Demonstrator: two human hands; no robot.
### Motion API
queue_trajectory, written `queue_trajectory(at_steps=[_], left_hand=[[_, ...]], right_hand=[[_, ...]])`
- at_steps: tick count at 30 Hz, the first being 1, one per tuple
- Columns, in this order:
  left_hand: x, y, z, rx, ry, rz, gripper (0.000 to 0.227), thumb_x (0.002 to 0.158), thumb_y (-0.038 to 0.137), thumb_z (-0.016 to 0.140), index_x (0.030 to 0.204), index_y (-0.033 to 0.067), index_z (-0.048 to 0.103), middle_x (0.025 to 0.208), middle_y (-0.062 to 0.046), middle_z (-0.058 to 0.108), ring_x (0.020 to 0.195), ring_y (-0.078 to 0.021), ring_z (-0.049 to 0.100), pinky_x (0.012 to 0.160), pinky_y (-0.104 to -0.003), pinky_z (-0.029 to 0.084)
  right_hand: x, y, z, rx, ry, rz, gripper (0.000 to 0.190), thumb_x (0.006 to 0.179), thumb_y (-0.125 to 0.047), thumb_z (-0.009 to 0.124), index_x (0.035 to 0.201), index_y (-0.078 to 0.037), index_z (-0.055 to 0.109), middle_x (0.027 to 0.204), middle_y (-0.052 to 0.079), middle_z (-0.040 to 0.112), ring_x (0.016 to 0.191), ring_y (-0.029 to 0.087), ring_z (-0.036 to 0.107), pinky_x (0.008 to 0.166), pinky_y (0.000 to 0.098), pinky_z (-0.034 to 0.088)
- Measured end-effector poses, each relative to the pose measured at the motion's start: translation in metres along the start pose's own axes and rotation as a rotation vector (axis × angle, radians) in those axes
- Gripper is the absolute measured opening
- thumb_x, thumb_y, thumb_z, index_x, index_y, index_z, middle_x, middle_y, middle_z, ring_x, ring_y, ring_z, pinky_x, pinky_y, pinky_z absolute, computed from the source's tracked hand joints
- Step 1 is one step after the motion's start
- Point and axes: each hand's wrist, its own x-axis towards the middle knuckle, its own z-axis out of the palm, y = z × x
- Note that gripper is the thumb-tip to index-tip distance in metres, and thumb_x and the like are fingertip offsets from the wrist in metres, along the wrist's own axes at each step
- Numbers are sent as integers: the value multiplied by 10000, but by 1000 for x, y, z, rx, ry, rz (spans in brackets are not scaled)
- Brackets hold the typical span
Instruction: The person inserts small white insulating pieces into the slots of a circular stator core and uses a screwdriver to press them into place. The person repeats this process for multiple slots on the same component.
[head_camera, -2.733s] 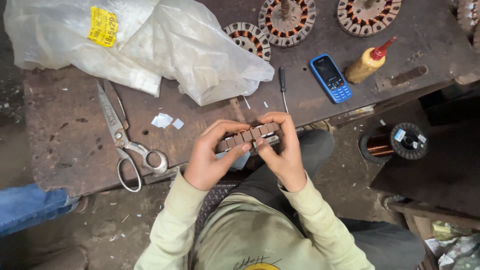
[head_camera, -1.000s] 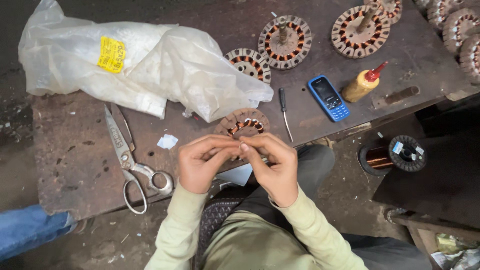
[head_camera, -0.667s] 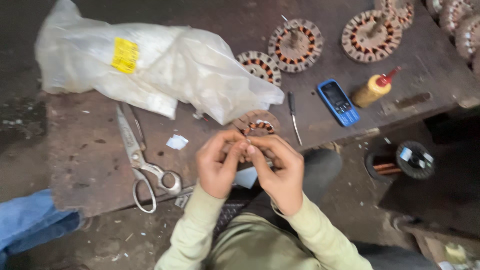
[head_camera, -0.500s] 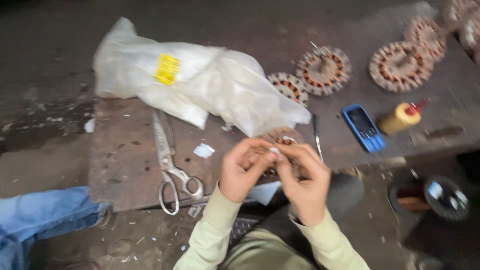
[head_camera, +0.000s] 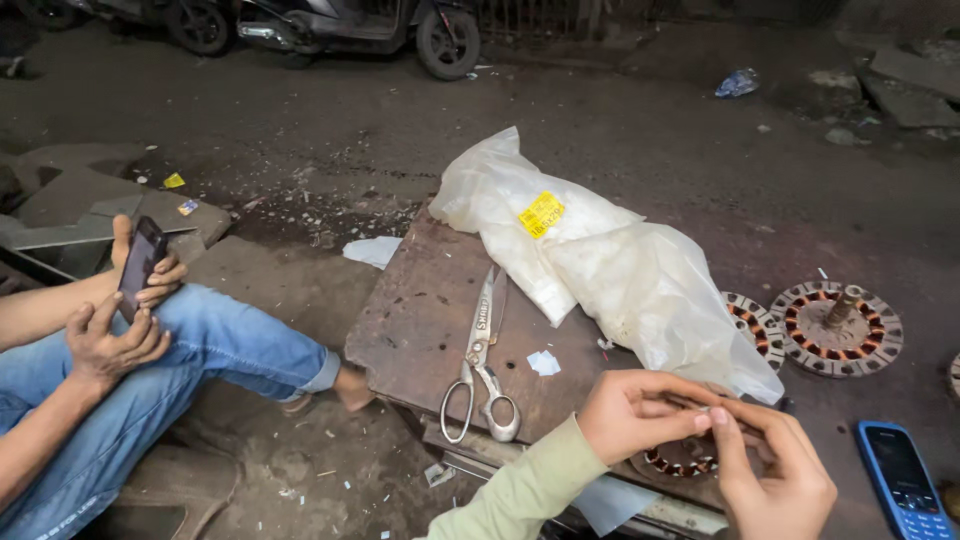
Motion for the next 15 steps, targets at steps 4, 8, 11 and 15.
queue_trajectory(at_steps=[4, 8, 11, 15], left_hand=[[0, 1, 9, 77, 79, -17, 239, 991, 17, 711, 1195, -107, 699, 1263, -145, 720, 1052, -151, 698, 859, -307, 587], [5, 1, 14, 0, 90, 10, 284, 998, 14, 703, 1254, -105, 673, 1196, -152, 726, 1031, -158, 702, 920, -310, 598], [4, -4, 12, -36, 65, -1, 295, 1003, 19, 696, 1267, -107, 661, 1193, -148, 725, 1031, -158, 702, 932, -312, 596], [6, -10, 7, -51, 19, -17, 250, 1006, 2, 700, 1220, -121, 658, 1162, -156, 726, 1051, -184, 718, 987, -322, 592]], right_hand=[[-6, 5, 2, -286, 68, -153, 140, 940, 54, 718, 1069, 108, 724, 979, 191, 737, 890, 213, 727, 831, 307, 568], [-8, 9, 6, 246, 77, 129, 237, 965, 54, 680, 1186, 136, 667, 1051, 187, 727, 946, 182, 719, 865, 281, 582], [-9, 11, 3, 295, 58, 125, 251, 948, 64, 669, 1189, 135, 659, 1092, 182, 721, 993, 187, 723, 894, 286, 589], [-9, 5, 2, 203, 65, -8, 219, 939, 78, 678, 1155, 114, 684, 1140, 170, 709, 1054, 186, 710, 937, 286, 586]])
